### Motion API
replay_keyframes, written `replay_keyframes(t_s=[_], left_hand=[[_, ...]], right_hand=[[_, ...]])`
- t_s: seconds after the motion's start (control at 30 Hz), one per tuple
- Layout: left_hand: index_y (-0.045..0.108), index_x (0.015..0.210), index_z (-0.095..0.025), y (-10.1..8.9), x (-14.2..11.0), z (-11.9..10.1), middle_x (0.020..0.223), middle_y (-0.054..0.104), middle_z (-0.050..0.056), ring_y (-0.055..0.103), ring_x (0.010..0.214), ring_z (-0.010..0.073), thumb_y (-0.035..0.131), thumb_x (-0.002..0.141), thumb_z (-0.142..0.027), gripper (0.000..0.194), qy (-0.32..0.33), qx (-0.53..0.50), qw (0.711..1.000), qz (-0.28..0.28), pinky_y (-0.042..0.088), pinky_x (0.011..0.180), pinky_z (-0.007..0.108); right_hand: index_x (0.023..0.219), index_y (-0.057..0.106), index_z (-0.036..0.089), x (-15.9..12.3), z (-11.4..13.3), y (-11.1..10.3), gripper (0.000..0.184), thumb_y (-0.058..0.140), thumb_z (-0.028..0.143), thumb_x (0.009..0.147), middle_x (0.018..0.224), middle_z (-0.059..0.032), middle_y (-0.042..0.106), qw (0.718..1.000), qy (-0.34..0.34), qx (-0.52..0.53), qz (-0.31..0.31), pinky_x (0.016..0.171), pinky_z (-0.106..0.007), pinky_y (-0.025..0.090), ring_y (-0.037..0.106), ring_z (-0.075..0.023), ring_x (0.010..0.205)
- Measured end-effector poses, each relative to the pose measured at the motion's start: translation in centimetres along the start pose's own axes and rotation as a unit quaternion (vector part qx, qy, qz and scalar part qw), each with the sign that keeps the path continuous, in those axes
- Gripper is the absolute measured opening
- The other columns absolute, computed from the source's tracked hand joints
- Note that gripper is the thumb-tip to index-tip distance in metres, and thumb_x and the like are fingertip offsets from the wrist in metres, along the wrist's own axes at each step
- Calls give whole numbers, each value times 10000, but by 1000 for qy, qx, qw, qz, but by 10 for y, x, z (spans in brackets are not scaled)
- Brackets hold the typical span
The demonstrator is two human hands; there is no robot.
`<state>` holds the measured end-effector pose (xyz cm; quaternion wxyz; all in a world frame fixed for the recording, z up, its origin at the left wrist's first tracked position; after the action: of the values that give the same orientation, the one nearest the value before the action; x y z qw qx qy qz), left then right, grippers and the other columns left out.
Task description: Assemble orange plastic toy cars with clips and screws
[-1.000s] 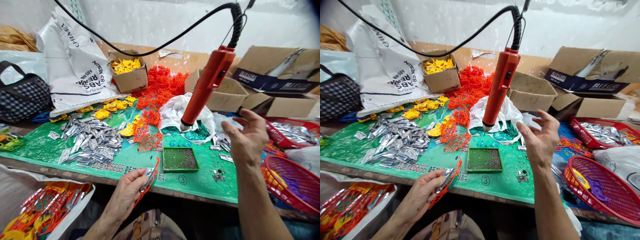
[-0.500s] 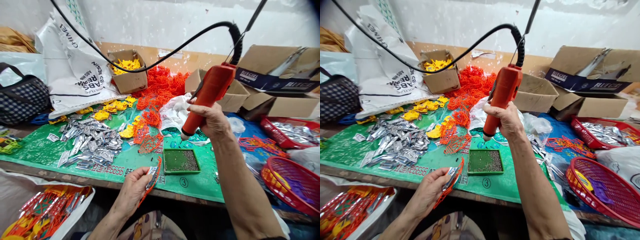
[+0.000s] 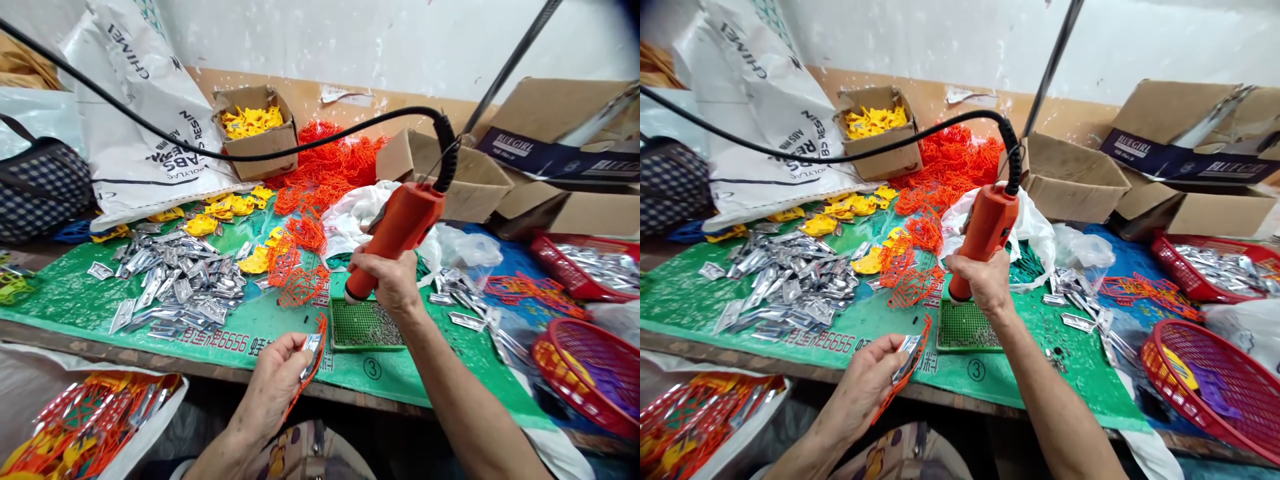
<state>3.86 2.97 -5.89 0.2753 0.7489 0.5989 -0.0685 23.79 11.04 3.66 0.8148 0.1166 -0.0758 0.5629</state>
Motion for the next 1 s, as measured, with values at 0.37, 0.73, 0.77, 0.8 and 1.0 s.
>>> replay_keyframes(t_s=[0.37, 0.73, 0.77, 0.8, 1.0], left_hand=[[726, 798, -131, 6, -2, -4, 638, 625, 13, 479, 568, 111, 747, 610, -353, 292, -36, 28, 999, -16, 333, 570, 239], [712, 797, -130, 8, -2, -2, 631, 617, 7, 475, 575, 116, 716, 592, -342, 295, -44, 35, 998, -24, 318, 585, 252], [712, 800, -130, 8, -1, -2, 639, 623, 10, 479, 581, 117, 717, 589, -341, 298, -44, 32, 998, -27, 322, 589, 253], [711, 798, -129, 8, -1, -2, 648, 629, 13, 483, 587, 118, 719, 586, -339, 298, -45, 29, 998, -29, 325, 593, 254], [704, 782, -131, 9, -2, -6, 657, 637, 13, 485, 594, 116, 727, 581, -329, 283, -45, 20, 998, -33, 323, 598, 251]], right_hand=[[579, 637, 165, -1, -12, -4, 103, 725, 216, 587, 580, 16, 593, 999, -24, 10, -41, 536, -326, 489, 532, -130, 511], [615, 633, 173, 0, -15, -4, 124, 740, 226, 582, 594, 27, 590, 998, -35, 15, -48, 522, -322, 479, 524, -124, 510], [621, 631, 172, 0, -14, -3, 128, 741, 226, 582, 601, 27, 589, 998, -37, 16, -45, 521, -321, 476, 524, -124, 512], [629, 632, 173, -1, -14, -3, 128, 740, 224, 582, 606, 27, 589, 998, -39, 18, -43, 519, -320, 475, 525, -124, 513], [610, 613, 177, -3, -12, -4, 107, 715, 203, 588, 592, 26, 586, 998, -45, 15, -46, 525, -324, 476, 524, -126, 510]])
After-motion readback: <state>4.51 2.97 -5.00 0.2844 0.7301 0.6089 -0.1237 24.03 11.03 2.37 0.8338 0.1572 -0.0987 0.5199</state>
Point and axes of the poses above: each hand's wrist, its own x-axis towards the middle knuckle, its own y-axis out of the palm, z = x × y, the point moved 5 cm from there along x, towards the middle knuckle
